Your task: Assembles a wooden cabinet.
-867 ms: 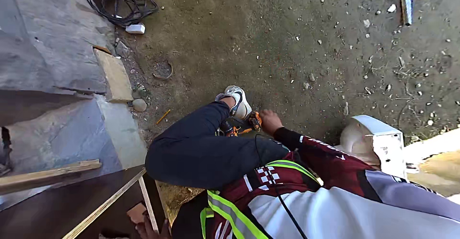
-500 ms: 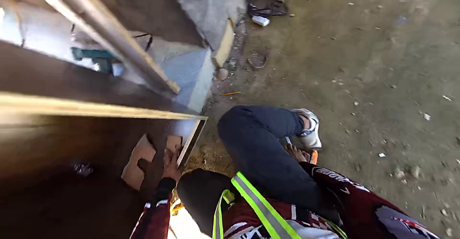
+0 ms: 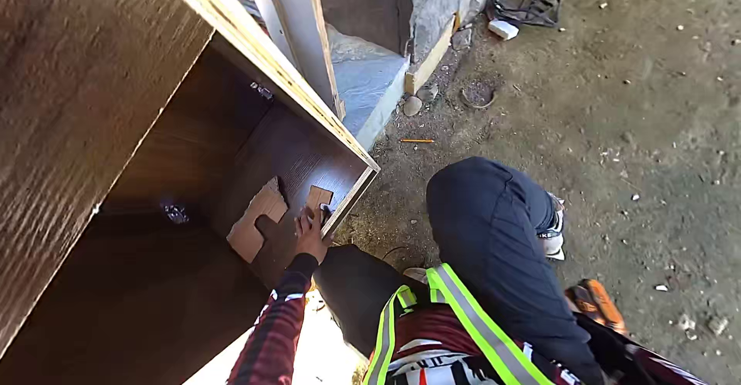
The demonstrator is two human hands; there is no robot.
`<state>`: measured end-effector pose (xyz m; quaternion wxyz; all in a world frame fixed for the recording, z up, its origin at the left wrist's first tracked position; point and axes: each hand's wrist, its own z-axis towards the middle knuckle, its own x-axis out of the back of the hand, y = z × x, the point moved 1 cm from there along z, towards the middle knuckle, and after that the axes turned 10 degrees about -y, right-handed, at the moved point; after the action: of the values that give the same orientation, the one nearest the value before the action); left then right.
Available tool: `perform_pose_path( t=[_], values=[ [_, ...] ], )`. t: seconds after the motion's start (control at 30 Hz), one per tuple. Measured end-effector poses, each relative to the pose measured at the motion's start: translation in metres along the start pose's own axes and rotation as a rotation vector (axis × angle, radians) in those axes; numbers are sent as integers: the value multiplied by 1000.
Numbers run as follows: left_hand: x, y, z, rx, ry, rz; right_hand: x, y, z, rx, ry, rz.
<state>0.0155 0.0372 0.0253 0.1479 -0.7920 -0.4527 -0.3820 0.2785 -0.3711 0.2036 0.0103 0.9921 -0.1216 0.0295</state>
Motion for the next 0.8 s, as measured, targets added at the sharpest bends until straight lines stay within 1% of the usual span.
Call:
perform_pose_path(
  t=[0.03, 0.07, 0.1, 0.13, 0.17, 0.2, 0.23, 0.27, 0.3, 0.33, 0.37, 0.4, 0.43, 0.5, 0.57, 0.63, 0.73, 0.8],
  values=[
    [1, -1, 0, -6, 22, 3, -2, 31, 27, -41, -18, -124],
    [0, -2, -2, -14, 51, 11, -3, 69, 58, -89, -35, -328],
    [-2, -2, -5, -27, 91, 27, -9, 121, 97, -49, 86, -491],
    [-3, -1, -8, -61, 149, 51, -13, 191, 149, 181, 395, -550],
    [-1, 5, -8, -117, 223, 77, 0, 236, 186, 239, 464, -550],
    [4, 17, -8, -175, 278, 87, 20, 255, 201, 173, 429, -511],
    [12, 33, -7, -214, 293, 82, 42, 263, 203, 99, 418, -445],
    [22, 54, -5, -220, 261, 67, 63, 263, 198, 52, 457, -367],
    [32, 78, 2, -208, 196, 43, 85, 255, 191, 44, 525, -293],
    [43, 102, 14, -189, 117, 10, 105, 240, 184, 80, 593, -216],
    [50, 123, 28, -172, 54, -7, 123, 220, 178, 161, 646, -124],
    [52, 140, 45, -154, 26, -5, 140, 199, 175, 284, 677, -20],
    [51, 154, 58, -134, 28, 7, 157, 172, 174, 434, 672, 81],
    [49, 179, 74, -78, 75, 46, 188, 105, 177, 733, 575, 196],
    [48, 192, 74, -14, 104, 74, 212, 21, 183, 991, 404, 191],
    [46, 194, 72, 2, 129, 85, 223, -64, 197, 1163, 166, 105],
    [37, 189, 73, -15, 204, 99, 211, -176, 225, 1200, -167, -2],
    [32, 189, 75, 4, 246, 112, 196, -231, 252, 1223, -372, -37]
  ],
)
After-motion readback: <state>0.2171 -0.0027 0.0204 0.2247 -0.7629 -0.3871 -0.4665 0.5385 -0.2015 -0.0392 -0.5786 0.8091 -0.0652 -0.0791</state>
